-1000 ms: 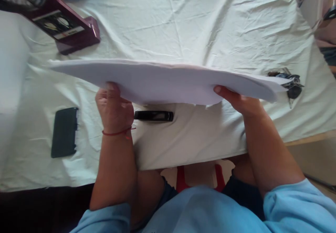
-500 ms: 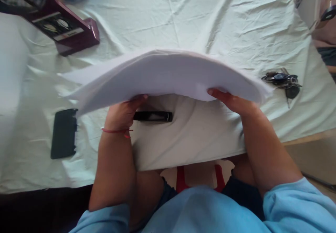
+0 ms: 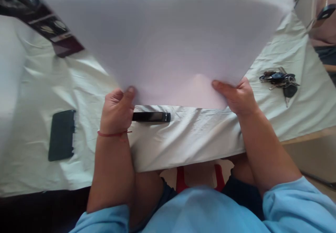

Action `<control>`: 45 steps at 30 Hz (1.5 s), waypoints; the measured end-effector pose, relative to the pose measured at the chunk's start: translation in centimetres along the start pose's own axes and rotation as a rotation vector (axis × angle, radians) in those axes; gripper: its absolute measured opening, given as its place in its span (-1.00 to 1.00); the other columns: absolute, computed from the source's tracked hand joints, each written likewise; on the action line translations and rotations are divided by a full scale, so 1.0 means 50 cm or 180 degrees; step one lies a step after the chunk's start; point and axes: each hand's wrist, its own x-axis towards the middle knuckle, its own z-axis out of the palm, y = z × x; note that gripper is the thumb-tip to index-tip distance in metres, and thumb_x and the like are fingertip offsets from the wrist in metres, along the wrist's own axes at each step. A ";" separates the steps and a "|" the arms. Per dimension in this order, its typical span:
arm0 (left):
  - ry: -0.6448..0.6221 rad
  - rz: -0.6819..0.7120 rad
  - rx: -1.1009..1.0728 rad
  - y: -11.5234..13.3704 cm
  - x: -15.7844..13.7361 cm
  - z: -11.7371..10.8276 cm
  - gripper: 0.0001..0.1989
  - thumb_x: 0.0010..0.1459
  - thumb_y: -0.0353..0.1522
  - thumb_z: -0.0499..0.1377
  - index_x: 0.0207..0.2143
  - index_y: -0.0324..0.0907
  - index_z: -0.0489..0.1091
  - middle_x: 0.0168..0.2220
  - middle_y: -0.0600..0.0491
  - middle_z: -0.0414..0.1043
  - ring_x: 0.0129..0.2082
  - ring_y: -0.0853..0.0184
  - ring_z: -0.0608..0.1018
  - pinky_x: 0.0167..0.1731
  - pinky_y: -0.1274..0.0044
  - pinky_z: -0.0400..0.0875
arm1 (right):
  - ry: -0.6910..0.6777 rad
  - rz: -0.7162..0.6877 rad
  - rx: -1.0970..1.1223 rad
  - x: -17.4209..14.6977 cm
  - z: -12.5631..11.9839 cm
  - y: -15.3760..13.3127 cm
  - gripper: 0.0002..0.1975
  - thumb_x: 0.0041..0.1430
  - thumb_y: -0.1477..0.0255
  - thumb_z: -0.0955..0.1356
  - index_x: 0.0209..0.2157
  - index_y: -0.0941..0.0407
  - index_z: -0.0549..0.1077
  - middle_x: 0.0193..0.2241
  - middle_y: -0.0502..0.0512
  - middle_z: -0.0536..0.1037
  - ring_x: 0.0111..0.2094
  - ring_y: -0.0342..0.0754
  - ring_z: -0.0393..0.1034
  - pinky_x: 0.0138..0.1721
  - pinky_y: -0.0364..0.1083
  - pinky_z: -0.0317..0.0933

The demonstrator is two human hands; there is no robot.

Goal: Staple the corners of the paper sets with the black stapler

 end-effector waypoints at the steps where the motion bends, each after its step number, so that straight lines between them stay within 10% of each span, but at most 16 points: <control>1: 0.0017 0.0003 -0.0114 0.003 0.000 0.003 -0.40 0.23 0.25 0.57 -0.27 -0.06 0.60 -0.34 0.03 0.62 -0.20 0.16 0.71 -0.13 0.42 0.71 | 0.0012 0.0115 0.0118 -0.002 0.004 -0.006 -0.48 -0.05 0.17 0.80 -0.11 -0.01 0.70 0.12 0.09 0.81 0.20 0.16 0.72 0.47 0.21 0.55; 7: -0.0011 -0.0269 -0.0166 0.015 -0.002 0.011 -0.29 0.16 0.32 0.59 -0.40 -0.07 0.50 -0.55 0.16 0.29 -0.61 0.42 0.28 -0.71 0.59 0.21 | 0.0322 0.0371 0.0308 -0.003 0.015 -0.025 -0.44 -0.21 0.19 0.84 -0.23 0.05 0.69 0.07 0.14 0.84 0.16 0.20 0.73 0.38 0.18 0.62; 16: -0.0119 -0.0217 0.0099 0.016 -0.005 0.002 -0.29 0.20 0.29 0.60 -0.41 -0.09 0.49 -0.52 0.14 0.35 -0.59 0.43 0.35 -0.66 0.61 0.41 | -0.0117 0.0872 0.0310 -0.001 0.002 -0.014 -0.40 -0.16 0.20 0.86 -0.11 0.05 0.75 0.03 0.16 0.85 0.03 0.16 0.78 0.12 0.10 0.74; 28: -0.0174 0.0055 0.0151 0.027 -0.013 0.015 -0.29 0.31 0.34 0.47 -0.41 -0.05 0.44 -0.56 0.15 0.23 -0.58 0.37 0.28 -0.63 0.52 0.23 | 0.0176 0.0631 0.0396 0.001 0.009 -0.036 -0.33 -0.28 0.21 0.88 -0.13 0.04 0.72 0.03 0.13 0.84 0.19 0.19 0.74 0.35 0.17 0.66; 33: -0.0550 0.0111 0.0774 0.034 -0.009 0.000 -0.53 0.29 0.07 0.57 -0.31 -0.08 0.57 -0.49 0.13 0.37 -0.50 0.34 0.34 -0.51 0.49 0.27 | 0.0492 0.1029 -0.0103 0.022 -0.040 -0.050 -0.45 -0.37 0.36 0.85 -0.27 0.09 0.76 -0.10 0.20 0.85 -0.13 0.13 0.75 -0.01 0.10 0.73; 45: -0.2490 0.0080 0.1983 0.081 0.001 -0.048 -0.71 0.16 -0.15 0.51 -0.10 -0.01 0.68 -0.11 0.01 0.70 -0.11 0.07 0.68 0.00 0.33 0.55 | 0.0603 0.1190 -0.0159 0.047 -0.096 -0.037 -0.57 -0.18 0.56 0.76 -0.21 0.16 0.75 -0.10 0.27 0.83 -0.06 0.20 0.76 0.14 0.17 0.69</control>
